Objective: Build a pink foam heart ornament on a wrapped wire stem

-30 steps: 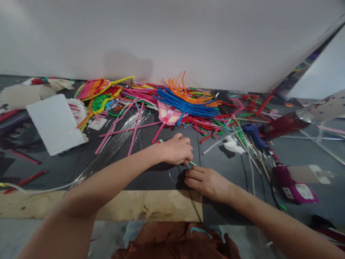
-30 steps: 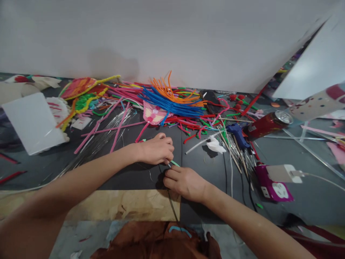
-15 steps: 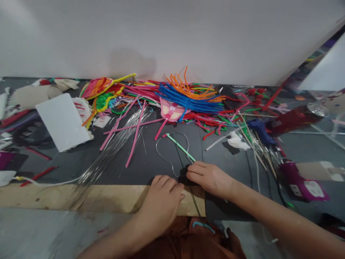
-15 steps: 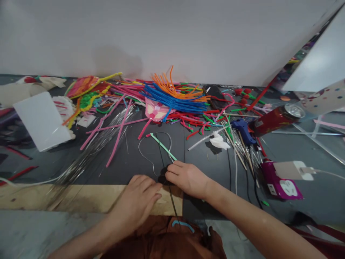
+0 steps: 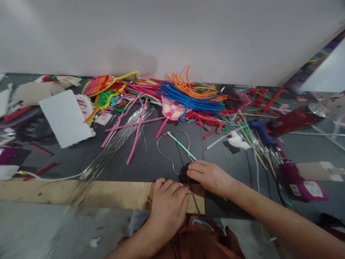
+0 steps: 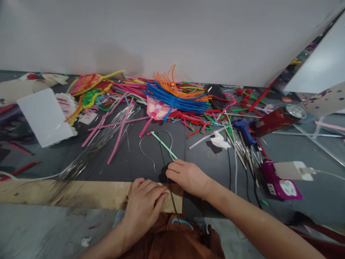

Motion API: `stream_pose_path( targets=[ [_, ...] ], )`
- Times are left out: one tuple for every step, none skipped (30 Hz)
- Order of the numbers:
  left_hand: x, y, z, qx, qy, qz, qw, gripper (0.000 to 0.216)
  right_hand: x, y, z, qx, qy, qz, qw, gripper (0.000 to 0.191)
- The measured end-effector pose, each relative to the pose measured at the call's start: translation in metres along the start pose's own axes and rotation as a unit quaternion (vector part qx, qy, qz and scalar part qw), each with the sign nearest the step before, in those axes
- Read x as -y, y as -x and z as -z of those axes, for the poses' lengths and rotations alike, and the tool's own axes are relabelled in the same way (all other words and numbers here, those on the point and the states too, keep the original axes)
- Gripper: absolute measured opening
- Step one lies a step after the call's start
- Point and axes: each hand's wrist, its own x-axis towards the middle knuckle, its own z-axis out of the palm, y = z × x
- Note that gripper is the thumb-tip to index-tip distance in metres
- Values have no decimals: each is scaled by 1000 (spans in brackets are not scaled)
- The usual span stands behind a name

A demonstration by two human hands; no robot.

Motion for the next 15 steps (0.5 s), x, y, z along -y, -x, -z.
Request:
stream_pose_path(
  targets=[
    [-1, -1, -1, -6, -10, -1, 1000, 18, 0, 0, 0, 0, 0, 0, 1000, 15],
    [-2, -2, -3, -11, -22, -4, 1000, 19, 0, 0, 0, 0, 0, 0, 1000, 16],
    [-3, -3, -4, -12, -34, -6, 999, 20, 0, 0, 0, 2, 0, -1, 1000, 16],
    [-4, -4, -5, -11, -43, -8, 999, 21, 0, 0, 0, 3, 1, -2, 1000, 15],
    [-4, -5, -5, -8, -48, -9, 999, 22, 0, 0, 0, 4, 2, -3, 1000, 15],
    [-5, -6, -6, -6, -51, -10, 999, 23, 0, 0, 1, 6, 2, -3, 1000, 14],
    [-5, -7, -7, -6, -53, -8, 999, 23, 0, 0, 1, 7, 3, -3, 1000, 13],
    [-6, -7, -8, -7, -54, -7, 998, 23, 0, 0, 1, 8, 3, -3, 1000, 12],
    [-6, -8, -8, -9, -56, -6, 998, 23, 0, 0, 1, 9, 2, -4, 1000, 12],
    [-7, -8, -9, -12, -58, -6, 998, 23, 0, 1, 1, 9, 1, -5, 1000, 12],
    [-7, -9, -10, -15, -60, -7, 998, 23, 0, 1, 1, 10, 0, -5, 1000, 13],
    [-7, -9, -10, -16, -62, -9, 998, 22, 0, 1, 1, 10, -1, -6, 1000, 14],
    [-7, -10, -11, -17, -65, -12, 998, 22, 0, 1, 1, 10, -3, -5, 1000, 14],
    [-8, -11, -13, -21, -67, -14, 997, 21, 0, 0, 1, 9, -6, -5, 1000, 15],
    [-8, -11, -14, -24, -70, -15, 997, 21, 0, 0, 1, 7, -8, -4, 1000, 16]
  ],
)
